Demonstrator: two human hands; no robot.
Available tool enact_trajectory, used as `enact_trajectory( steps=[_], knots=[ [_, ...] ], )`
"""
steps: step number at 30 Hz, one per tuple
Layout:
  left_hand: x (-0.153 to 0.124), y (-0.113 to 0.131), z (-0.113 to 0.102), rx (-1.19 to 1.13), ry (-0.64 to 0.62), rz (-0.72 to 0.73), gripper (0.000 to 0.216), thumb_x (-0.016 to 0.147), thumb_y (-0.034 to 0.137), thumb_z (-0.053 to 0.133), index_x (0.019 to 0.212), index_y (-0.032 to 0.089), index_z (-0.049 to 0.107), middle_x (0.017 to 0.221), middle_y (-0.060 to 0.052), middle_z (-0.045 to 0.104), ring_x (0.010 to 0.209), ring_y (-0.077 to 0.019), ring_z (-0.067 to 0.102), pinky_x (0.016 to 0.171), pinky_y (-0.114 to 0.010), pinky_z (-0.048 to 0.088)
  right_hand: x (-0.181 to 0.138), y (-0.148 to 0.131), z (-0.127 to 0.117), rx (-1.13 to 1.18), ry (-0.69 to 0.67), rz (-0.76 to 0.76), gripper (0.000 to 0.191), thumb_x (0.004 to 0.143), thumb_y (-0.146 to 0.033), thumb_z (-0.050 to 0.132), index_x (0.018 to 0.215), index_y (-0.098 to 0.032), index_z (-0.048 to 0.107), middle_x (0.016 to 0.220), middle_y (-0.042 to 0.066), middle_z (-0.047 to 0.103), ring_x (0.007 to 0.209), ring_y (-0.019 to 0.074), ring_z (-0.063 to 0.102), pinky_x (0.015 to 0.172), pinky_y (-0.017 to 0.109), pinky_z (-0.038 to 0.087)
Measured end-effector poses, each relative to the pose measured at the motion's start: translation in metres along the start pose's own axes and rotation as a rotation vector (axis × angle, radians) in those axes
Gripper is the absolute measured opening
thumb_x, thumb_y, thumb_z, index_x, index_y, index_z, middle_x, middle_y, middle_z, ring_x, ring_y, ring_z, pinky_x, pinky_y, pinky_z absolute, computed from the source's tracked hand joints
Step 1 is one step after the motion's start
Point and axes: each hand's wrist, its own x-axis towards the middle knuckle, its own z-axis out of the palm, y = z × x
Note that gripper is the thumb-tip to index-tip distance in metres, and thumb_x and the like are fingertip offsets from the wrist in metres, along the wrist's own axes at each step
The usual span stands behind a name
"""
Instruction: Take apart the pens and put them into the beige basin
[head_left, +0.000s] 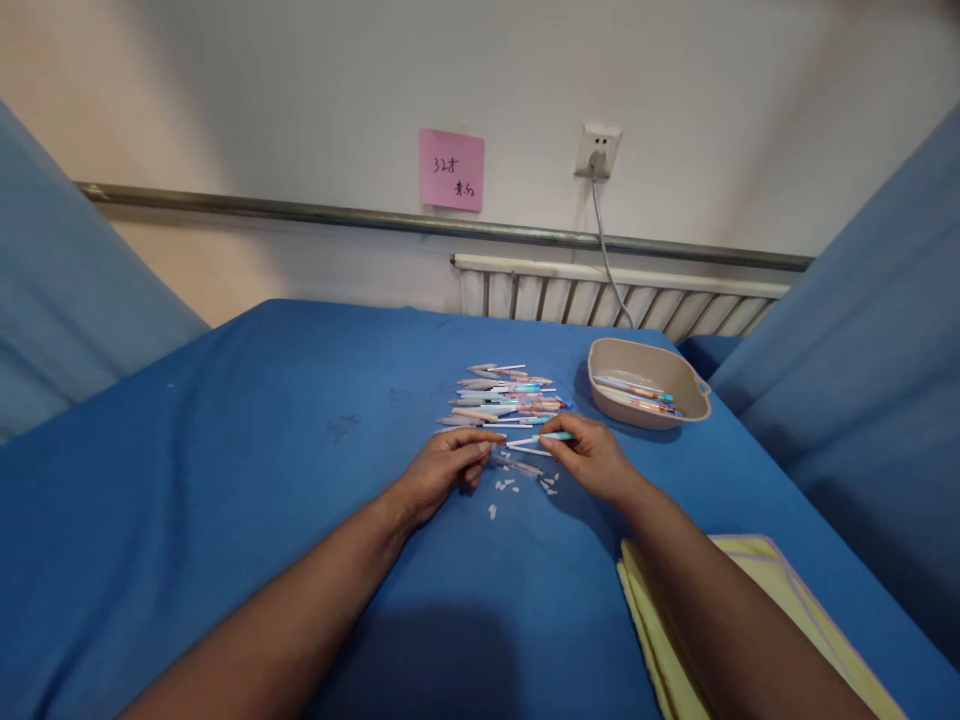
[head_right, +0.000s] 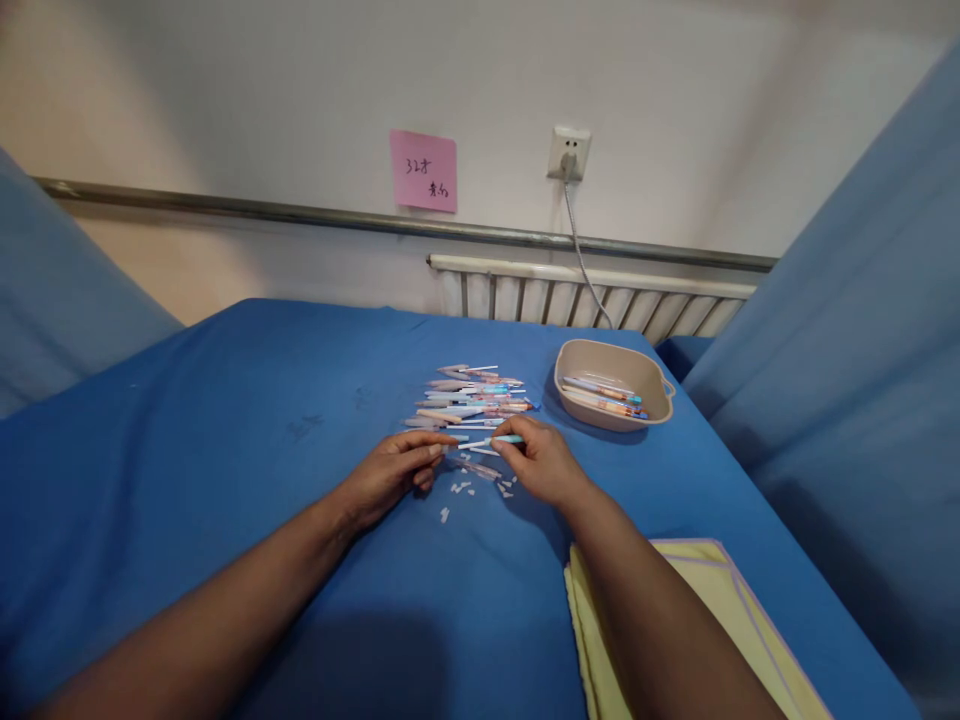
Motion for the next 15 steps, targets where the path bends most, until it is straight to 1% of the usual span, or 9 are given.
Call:
enact_trajectory(
  steps=[4,7,10,13,15],
  knots=[
    [-0.0025,0.0042,-0.0007,-0.116,-0.022,-0.054,0.021,0.075,0.023,0.067,0.093,0.013,0.065,0.060,0.005,0.046,0.042,-0.0017,0.032,0.045,-0.019,0.033,-0.0001,0.0015,-0.0022,0.048,0.003,0.035,0.013,0.084,-0.029,0.056,0.085,-0.019,0.064,0.074,0.000,0.062,0.068,0.0142,0.057,0.062,0.024,0.041],
    [-0.0019,0.0039,-0.0037,-0.184,-0.047,-0.096,0.019,0.076,0.023,0.067,0.093,0.014,0.064,0.061,0.005,0.047,0.041,-0.0006,0.033,0.044,-0.017,0.033,0.0008,0.0027,-0.0055,0.090,0.029,0.056,0.016,0.084,-0.033,0.056,0.086,-0.019,0.063,0.074,0.001,0.062,0.067,0.0141,0.056,0.060,0.024,0.042],
    [-0.0001,0.0004,-0.0053,-0.145,-0.021,-0.116,0.022,0.076,0.025,0.068,0.095,0.014,0.065,0.064,0.003,0.053,0.045,-0.0030,0.043,0.045,-0.017,0.037,0.0012,0.0000,-0.0076,0.066,0.041,0.022,0.014,0.084,-0.031,0.056,0.086,-0.019,0.063,0.077,0.002,0.063,0.070,0.0147,0.057,0.064,0.025,0.042],
    [0.0013,-0.0027,-0.0051,-0.078,0.021,-0.133,0.026,0.075,0.027,0.069,0.098,0.015,0.065,0.080,-0.004,0.064,0.055,-0.0071,0.056,0.050,-0.018,0.044,0.0010,-0.0049,-0.0080,0.019,0.019,-0.031,0.011,0.084,-0.027,0.055,0.085,-0.020,0.063,0.078,0.002,0.064,0.073,0.0154,0.057,0.067,0.026,0.042],
    [0.0018,-0.0029,-0.0051,-0.065,0.028,-0.139,0.027,0.076,0.027,0.070,0.100,0.016,0.065,0.088,-0.006,0.067,0.059,-0.0078,0.059,0.052,-0.018,0.046,0.0009,-0.0071,-0.0082,0.007,0.017,-0.048,0.009,0.084,-0.026,0.055,0.084,-0.020,0.063,0.078,0.002,0.064,0.073,0.0156,0.057,0.067,0.026,0.042]
  ],
)
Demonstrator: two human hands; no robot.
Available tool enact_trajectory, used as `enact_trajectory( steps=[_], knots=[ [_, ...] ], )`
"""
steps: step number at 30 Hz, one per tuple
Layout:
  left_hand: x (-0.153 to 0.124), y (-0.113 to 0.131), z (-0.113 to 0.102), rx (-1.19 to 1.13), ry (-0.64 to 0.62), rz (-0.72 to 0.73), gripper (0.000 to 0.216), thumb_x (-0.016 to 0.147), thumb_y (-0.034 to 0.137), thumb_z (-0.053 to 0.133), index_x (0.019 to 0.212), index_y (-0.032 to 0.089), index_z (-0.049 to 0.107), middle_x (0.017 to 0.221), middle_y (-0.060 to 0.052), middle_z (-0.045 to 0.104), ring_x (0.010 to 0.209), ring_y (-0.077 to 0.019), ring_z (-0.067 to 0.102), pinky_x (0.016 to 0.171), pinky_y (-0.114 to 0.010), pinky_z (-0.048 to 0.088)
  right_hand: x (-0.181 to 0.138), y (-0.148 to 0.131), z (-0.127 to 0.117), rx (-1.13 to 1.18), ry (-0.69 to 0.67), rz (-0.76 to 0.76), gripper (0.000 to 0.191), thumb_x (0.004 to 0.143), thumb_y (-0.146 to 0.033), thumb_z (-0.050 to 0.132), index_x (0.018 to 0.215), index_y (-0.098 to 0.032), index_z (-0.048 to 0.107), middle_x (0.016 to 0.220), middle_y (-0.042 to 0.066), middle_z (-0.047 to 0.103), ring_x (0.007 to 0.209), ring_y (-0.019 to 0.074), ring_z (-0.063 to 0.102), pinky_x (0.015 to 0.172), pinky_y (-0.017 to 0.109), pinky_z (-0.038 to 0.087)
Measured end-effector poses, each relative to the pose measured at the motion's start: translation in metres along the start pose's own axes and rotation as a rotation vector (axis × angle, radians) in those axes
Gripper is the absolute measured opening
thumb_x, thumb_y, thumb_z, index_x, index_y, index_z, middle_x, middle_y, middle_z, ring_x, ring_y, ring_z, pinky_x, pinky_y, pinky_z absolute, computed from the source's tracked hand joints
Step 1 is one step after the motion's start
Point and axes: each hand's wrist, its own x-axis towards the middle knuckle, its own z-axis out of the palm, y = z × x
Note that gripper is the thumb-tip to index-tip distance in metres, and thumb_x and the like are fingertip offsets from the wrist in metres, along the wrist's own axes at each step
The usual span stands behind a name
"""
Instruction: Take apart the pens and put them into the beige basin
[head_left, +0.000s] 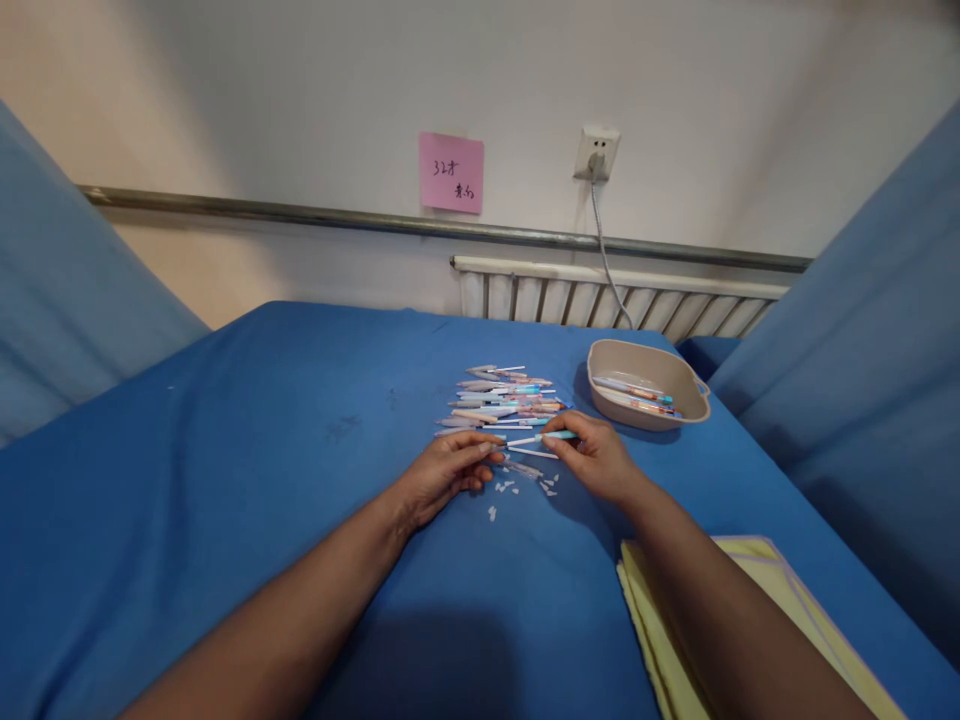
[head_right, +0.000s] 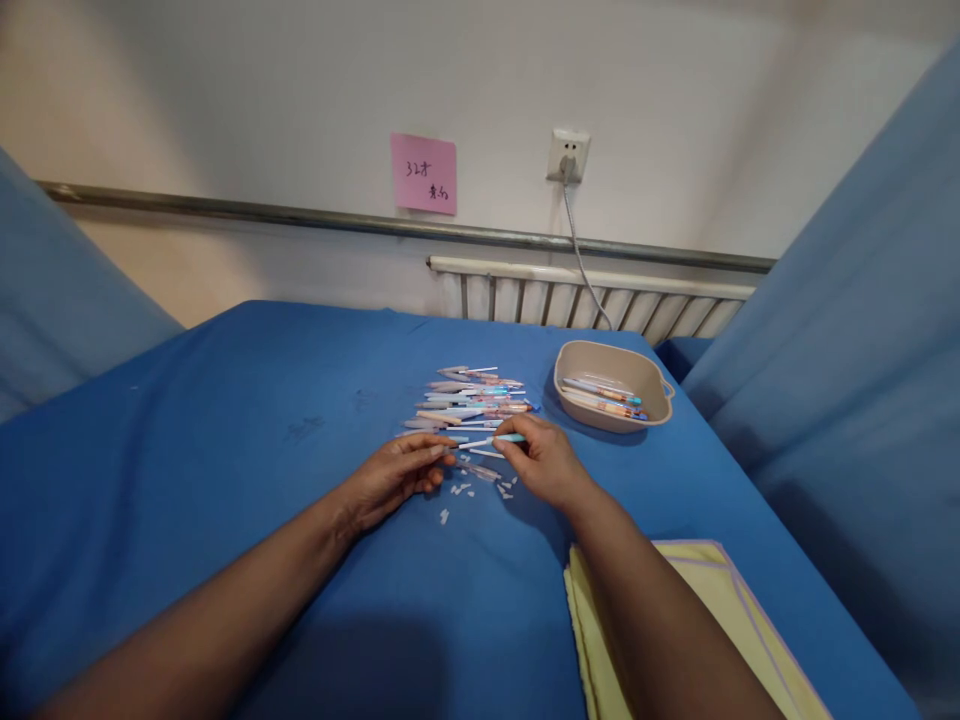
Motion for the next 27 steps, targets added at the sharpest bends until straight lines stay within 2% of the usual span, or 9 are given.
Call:
enact_trajectory(
  steps=[17,27],
  knots=[
    [-0.0010,0.0028,-0.0007,-0.083,0.018,0.025,0.023,0.075,0.020,0.069,0.096,0.013,0.066,0.079,-0.004,0.068,0.052,-0.0060,0.055,0.047,-0.016,0.044,-0.0004,0.0034,-0.0067,-0.032,0.025,-0.002,0.007,0.083,-0.023,0.055,0.084,-0.020,0.061,0.077,0.002,0.062,0.071,0.0155,0.057,0.065,0.025,0.042],
    [0.0005,0.0016,-0.0003,-0.052,0.007,0.005,0.024,0.075,0.022,0.070,0.096,0.013,0.067,0.080,-0.006,0.070,0.052,-0.0066,0.056,0.048,-0.017,0.044,-0.0002,-0.0001,-0.0035,-0.016,0.001,-0.011,0.006,0.083,-0.022,0.055,0.083,-0.021,0.061,0.077,0.001,0.063,0.072,0.0157,0.057,0.066,0.026,0.042]
  ],
)
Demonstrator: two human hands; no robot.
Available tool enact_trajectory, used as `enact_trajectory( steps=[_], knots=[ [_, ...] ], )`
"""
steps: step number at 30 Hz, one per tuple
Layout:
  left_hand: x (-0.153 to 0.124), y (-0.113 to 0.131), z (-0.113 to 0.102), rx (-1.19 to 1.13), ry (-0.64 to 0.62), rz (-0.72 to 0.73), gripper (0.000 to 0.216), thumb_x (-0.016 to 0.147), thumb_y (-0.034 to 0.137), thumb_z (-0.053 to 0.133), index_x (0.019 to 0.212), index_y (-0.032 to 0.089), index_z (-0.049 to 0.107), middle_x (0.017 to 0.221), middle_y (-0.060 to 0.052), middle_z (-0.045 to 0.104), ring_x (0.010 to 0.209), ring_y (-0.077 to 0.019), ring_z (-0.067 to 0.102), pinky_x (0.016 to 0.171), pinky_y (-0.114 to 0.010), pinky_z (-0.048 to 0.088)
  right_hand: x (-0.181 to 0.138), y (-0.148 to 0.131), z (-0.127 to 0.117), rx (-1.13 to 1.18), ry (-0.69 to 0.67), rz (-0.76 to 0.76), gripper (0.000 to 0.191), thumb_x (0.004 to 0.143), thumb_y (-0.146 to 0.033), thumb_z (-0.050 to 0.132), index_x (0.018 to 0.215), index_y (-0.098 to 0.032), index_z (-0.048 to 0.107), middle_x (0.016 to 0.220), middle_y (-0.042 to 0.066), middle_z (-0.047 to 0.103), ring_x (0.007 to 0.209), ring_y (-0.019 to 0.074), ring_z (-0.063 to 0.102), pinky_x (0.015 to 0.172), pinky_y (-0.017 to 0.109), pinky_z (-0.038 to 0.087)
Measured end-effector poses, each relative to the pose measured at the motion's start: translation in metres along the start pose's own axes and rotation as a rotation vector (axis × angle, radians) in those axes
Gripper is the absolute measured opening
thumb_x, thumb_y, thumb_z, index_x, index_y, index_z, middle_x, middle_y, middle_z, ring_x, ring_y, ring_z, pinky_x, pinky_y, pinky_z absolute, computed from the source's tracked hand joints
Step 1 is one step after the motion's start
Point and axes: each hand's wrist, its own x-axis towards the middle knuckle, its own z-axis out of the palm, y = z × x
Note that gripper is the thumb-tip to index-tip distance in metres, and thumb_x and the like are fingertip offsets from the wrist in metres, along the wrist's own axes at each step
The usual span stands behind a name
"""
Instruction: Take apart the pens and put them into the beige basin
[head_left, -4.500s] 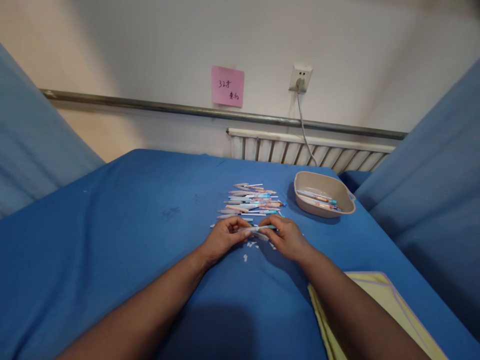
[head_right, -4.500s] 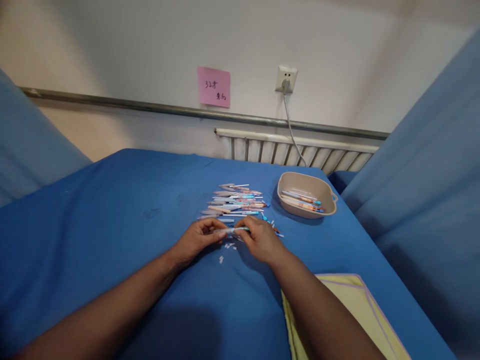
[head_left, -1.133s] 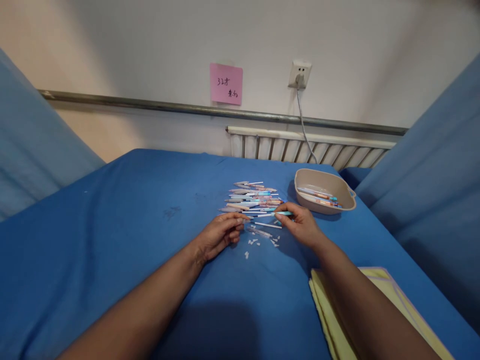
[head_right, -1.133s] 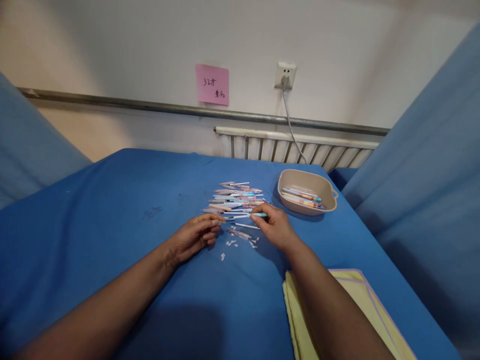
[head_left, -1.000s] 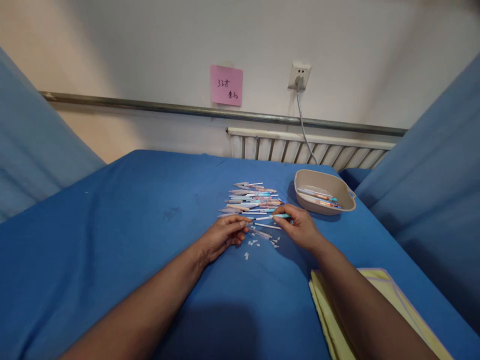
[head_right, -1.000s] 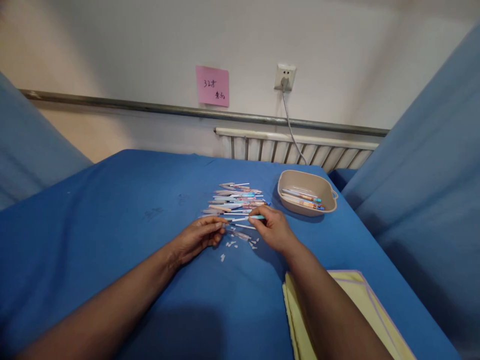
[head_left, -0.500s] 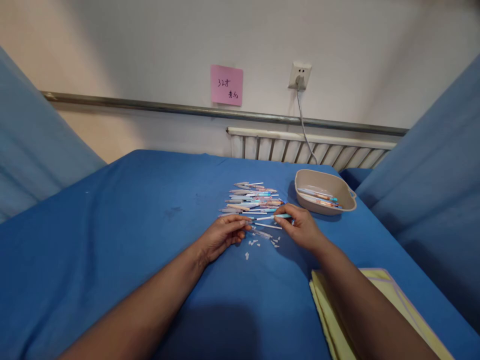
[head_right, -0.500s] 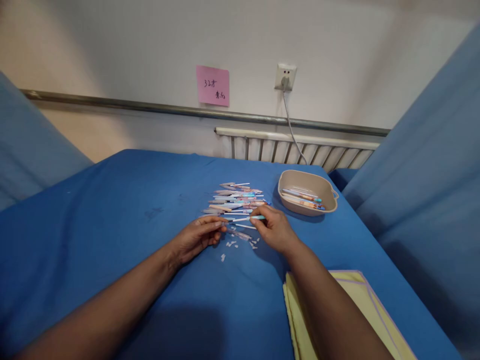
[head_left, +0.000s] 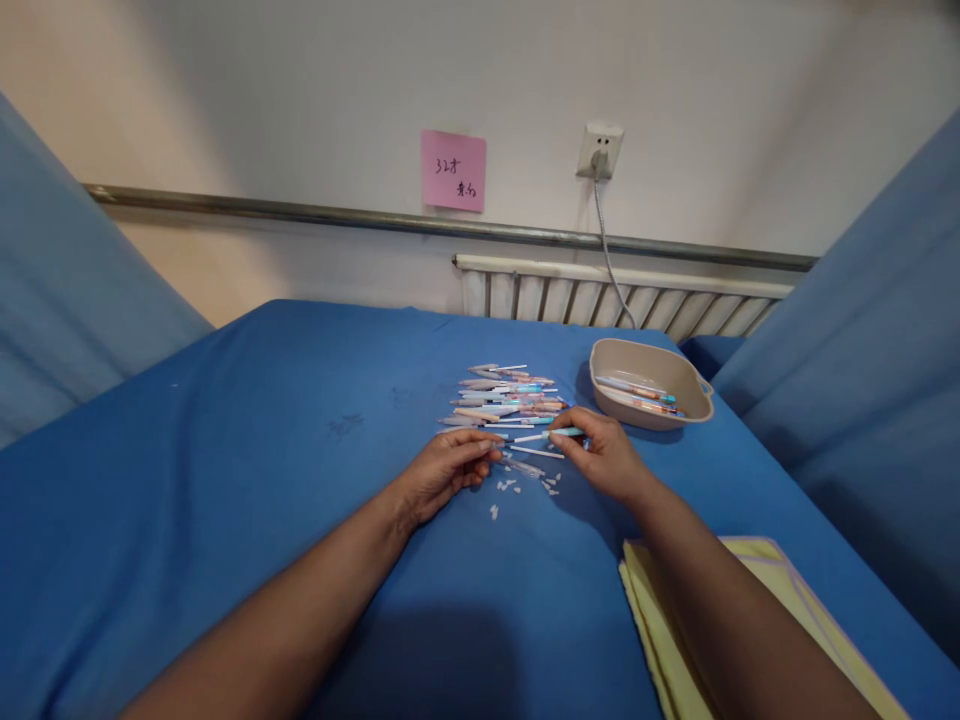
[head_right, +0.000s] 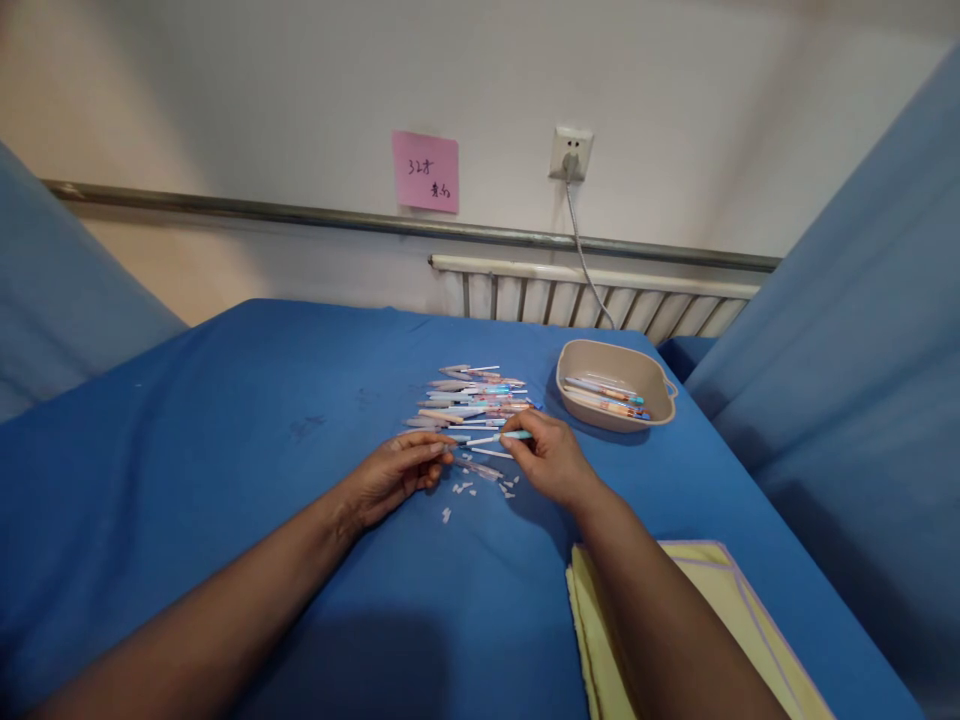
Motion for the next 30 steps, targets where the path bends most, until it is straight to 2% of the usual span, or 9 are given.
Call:
enact_trajectory(
  steps=[9,15,17,21,23,26,30],
  knots=[
    [-0.003,-0.001,0.004,-0.066,-0.032,-0.062,0.025,0.071,0.017,0.075,0.094,0.013,0.067,0.087,-0.006,0.070,0.058,-0.0077,0.062,0.049,-0.015,0.048,-0.003,-0.012,0.015,-0.044,-0.068,-0.077,0.009,0.086,-0.021,0.051,0.089,-0.021,0.060,0.083,0.004,0.063,0.078,0.0172,0.058,0.070,0.028,0.043],
    [-0.002,-0.004,0.005,-0.148,0.025,-0.037,0.027,0.069,0.012,0.075,0.095,0.014,0.064,0.096,-0.007,0.070,0.072,-0.0113,0.067,0.061,-0.018,0.053,-0.004,-0.012,0.014,-0.119,-0.063,-0.124,0.010,0.087,-0.020,0.049,0.092,-0.021,0.057,0.084,0.005,0.061,0.078,0.0181,0.057,0.070,0.029,0.043],
    [-0.003,-0.003,0.006,-0.087,-0.013,-0.049,0.026,0.072,0.018,0.074,0.096,0.014,0.064,0.100,-0.008,0.069,0.072,-0.0109,0.066,0.059,-0.018,0.052,-0.004,-0.011,0.013,-0.136,-0.063,-0.122,0.010,0.087,-0.020,0.049,0.093,-0.021,0.057,0.085,0.005,0.060,0.078,0.0182,0.056,0.070,0.029,0.043],
    [-0.007,0.000,0.006,0.230,-0.132,-0.050,0.027,0.075,0.032,0.070,0.094,0.013,0.068,0.091,-0.008,0.070,0.056,-0.0077,0.057,0.046,-0.016,0.041,-0.005,-0.013,0.013,-0.120,-0.101,-0.118,0.008,0.087,-0.019,0.050,0.091,-0.021,0.057,0.084,0.005,0.060,0.077,0.0175,0.056,0.069,0.029,0.043],
    [-0.010,0.002,0.007,0.331,-0.172,-0.018,0.030,0.075,0.034,0.070,0.095,0.013,0.068,0.088,-0.008,0.070,0.057,-0.0083,0.056,0.047,-0.017,0.040,-0.006,-0.014,0.014,-0.109,-0.146,-0.120,0.006,0.087,-0.019,0.052,0.090,-0.021,0.057,0.083,0.004,0.060,0.076,0.0171,0.056,0.068,0.028,0.042],
    [-0.013,0.001,0.011,0.356,-0.203,0.022,0.037,0.073,0.034,0.071,0.104,0.015,0.064,0.087,-0.007,0.068,0.059,-0.0101,0.058,0.052,-0.020,0.043,-0.006,-0.015,0.016,-0.107,-0.198,-0.125,0.006,0.086,-0.019,0.052,0.089,-0.021,0.057,0.083,0.004,0.060,0.077,0.0172,0.056,0.068,0.028,0.042],
    [-0.012,-0.005,0.016,0.371,-0.167,0.097,0.030,0.072,0.037,0.071,0.088,0.013,0.063,0.066,0.000,0.061,0.049,-0.0073,0.050,0.048,-0.019,0.039,-0.006,-0.018,0.020,-0.097,-0.226,-0.127,0.007,0.086,-0.019,0.053,0.090,-0.021,0.058,0.084,0.004,0.061,0.080,0.0172,0.056,0.070,0.028,0.042]
  ],
)
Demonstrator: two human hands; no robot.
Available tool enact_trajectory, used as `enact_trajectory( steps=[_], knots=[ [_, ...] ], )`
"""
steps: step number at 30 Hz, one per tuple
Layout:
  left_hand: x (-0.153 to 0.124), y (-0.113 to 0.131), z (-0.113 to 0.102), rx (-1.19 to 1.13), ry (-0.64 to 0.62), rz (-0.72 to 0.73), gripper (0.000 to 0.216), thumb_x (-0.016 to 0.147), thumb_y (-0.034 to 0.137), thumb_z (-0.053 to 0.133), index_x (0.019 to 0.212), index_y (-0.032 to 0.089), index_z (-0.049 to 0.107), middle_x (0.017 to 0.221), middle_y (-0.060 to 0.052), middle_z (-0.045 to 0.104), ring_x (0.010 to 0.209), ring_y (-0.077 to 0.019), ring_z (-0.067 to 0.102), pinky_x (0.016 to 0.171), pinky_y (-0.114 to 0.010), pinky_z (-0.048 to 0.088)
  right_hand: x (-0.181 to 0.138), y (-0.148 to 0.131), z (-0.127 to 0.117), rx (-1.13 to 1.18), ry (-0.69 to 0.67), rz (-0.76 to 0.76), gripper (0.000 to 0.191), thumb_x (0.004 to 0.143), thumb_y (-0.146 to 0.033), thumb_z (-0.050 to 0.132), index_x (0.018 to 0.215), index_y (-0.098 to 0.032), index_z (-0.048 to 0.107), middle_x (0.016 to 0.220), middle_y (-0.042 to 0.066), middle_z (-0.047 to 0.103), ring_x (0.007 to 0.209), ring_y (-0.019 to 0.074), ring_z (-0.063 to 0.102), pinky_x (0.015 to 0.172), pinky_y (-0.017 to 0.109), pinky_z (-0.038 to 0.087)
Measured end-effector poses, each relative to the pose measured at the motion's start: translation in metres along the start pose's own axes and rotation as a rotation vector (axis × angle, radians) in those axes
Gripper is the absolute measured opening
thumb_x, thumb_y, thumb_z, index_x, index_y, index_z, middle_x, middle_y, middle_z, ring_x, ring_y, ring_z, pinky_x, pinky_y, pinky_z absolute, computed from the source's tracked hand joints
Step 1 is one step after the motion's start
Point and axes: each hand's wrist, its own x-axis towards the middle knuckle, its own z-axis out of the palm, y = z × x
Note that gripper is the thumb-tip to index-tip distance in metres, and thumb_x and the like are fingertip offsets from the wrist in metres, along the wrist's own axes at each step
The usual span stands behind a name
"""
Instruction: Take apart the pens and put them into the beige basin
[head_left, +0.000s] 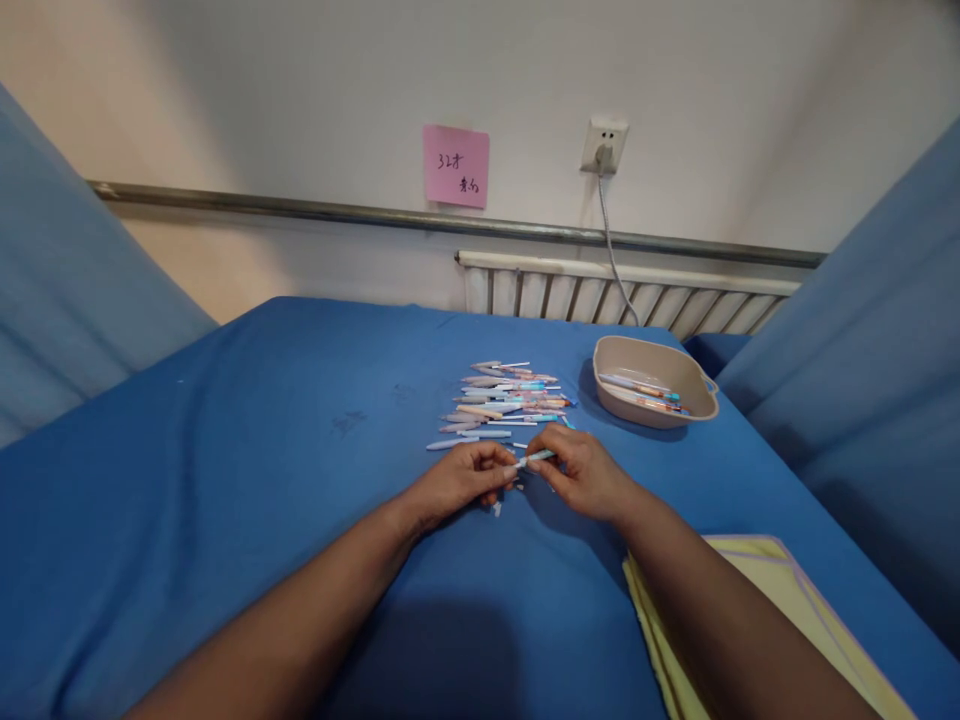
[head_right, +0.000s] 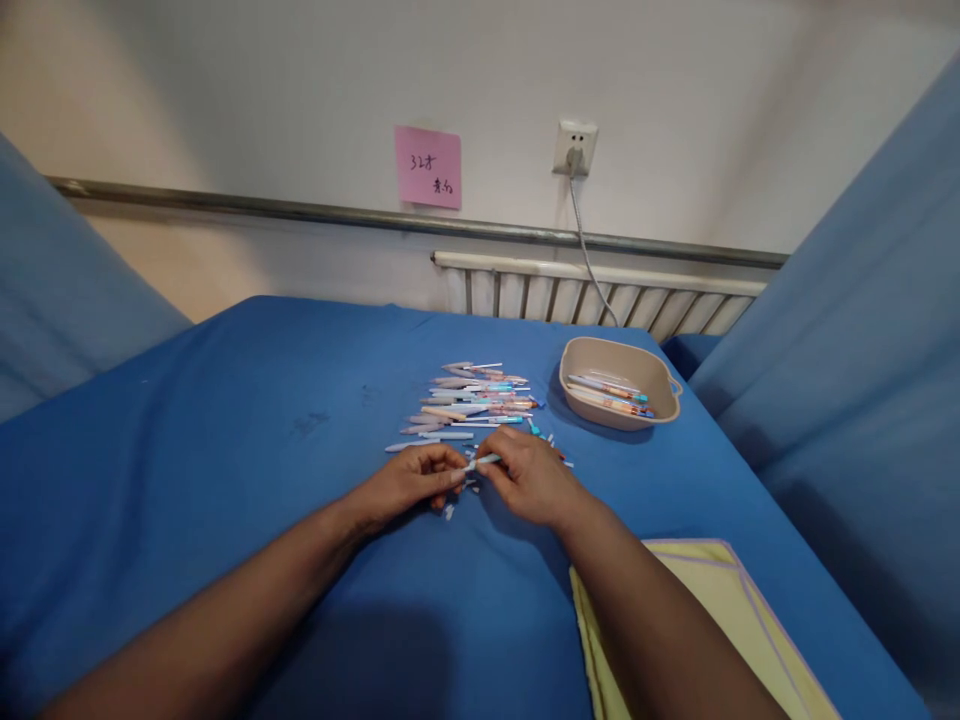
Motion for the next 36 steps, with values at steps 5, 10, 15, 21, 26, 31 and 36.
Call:
enact_trajectory(
  steps=[5,10,15,21,26,31,36],
  knots=[
    [0.003,-0.004,-0.001,0.029,0.027,-0.002,0.023,0.074,0.035,0.067,0.078,0.013,0.060,0.053,0.005,0.051,0.039,-0.0045,0.038,0.039,-0.018,0.026,0.001,-0.001,-0.001,0.061,0.023,0.011,0.007,0.085,-0.020,0.054,0.088,-0.020,0.060,0.083,0.003,0.062,0.078,0.0162,0.057,0.069,0.027,0.042],
    [0.003,0.003,-0.014,-0.024,0.103,0.016,0.022,0.075,0.035,0.065,0.077,0.014,0.057,0.053,0.006,0.047,0.039,-0.0044,0.037,0.039,-0.017,0.024,-0.003,0.024,-0.020,0.174,0.199,0.186,0.010,0.083,-0.027,0.056,0.084,-0.019,0.062,0.079,0.002,0.063,0.072,0.0149,0.057,0.066,0.025,0.043],
    [0.006,0.006,-0.023,-0.134,0.225,0.040,0.022,0.074,0.034,0.065,0.077,0.015,0.054,0.061,0.005,0.050,0.040,-0.0035,0.037,0.038,-0.017,0.024,-0.008,0.050,-0.027,0.134,0.095,0.346,0.012,0.080,-0.029,0.058,0.082,-0.018,0.063,0.075,0.001,0.064,0.063,0.0134,0.055,0.059,0.024,0.041],
    [0.010,-0.001,-0.021,-0.056,0.209,0.010,0.028,0.075,0.040,0.064,0.077,0.015,0.052,0.062,0.004,0.052,0.042,-0.0038,0.038,0.038,-0.017,0.027,-0.005,0.048,-0.019,0.171,0.042,0.329,0.011,0.079,-0.029,0.057,0.079,-0.019,0.063,0.075,0.001,0.064,0.068,0.0143,0.055,0.062,0.024,0.041],
    [0.010,-0.003,-0.022,0.015,0.161,0.006,0.032,0.075,0.044,0.065,0.084,0.015,0.055,0.069,0.002,0.056,0.044,-0.0039,0.040,0.040,-0.017,0.028,-0.005,0.045,-0.024,0.327,0.125,0.352,0.017,0.079,-0.034,0.060,0.083,-0.018,0.062,0.074,-0.001,0.062,0.063,0.0119,0.052,0.058,0.022,0.040],
    [0.010,-0.007,-0.020,0.022,0.112,0.007,0.033,0.074,0.041,0.067,0.089,0.014,0.058,0.070,0.002,0.058,0.046,-0.0045,0.043,0.042,-0.018,0.031,-0.005,0.044,-0.024,0.285,0.160,0.366,0.016,0.080,-0.033,0.059,0.083,-0.018,0.062,0.071,-0.001,0.061,0.060,0.0114,0.052,0.057,0.023,0.040],
    [0.013,-0.011,-0.020,0.019,0.171,-0.007,0.032,0.074,0.042,0.066,0.086,0.014,0.058,0.067,0.003,0.056,0.043,-0.0040,0.041,0.040,-0.018,0.030,-0.004,0.042,-0.017,0.062,0.028,0.270,0.008,0.081,-0.023,0.058,0.084,-0.018,0.063,0.084,0.003,0.064,0.076,0.0150,0.058,0.068,0.025,0.042]
  ],
)
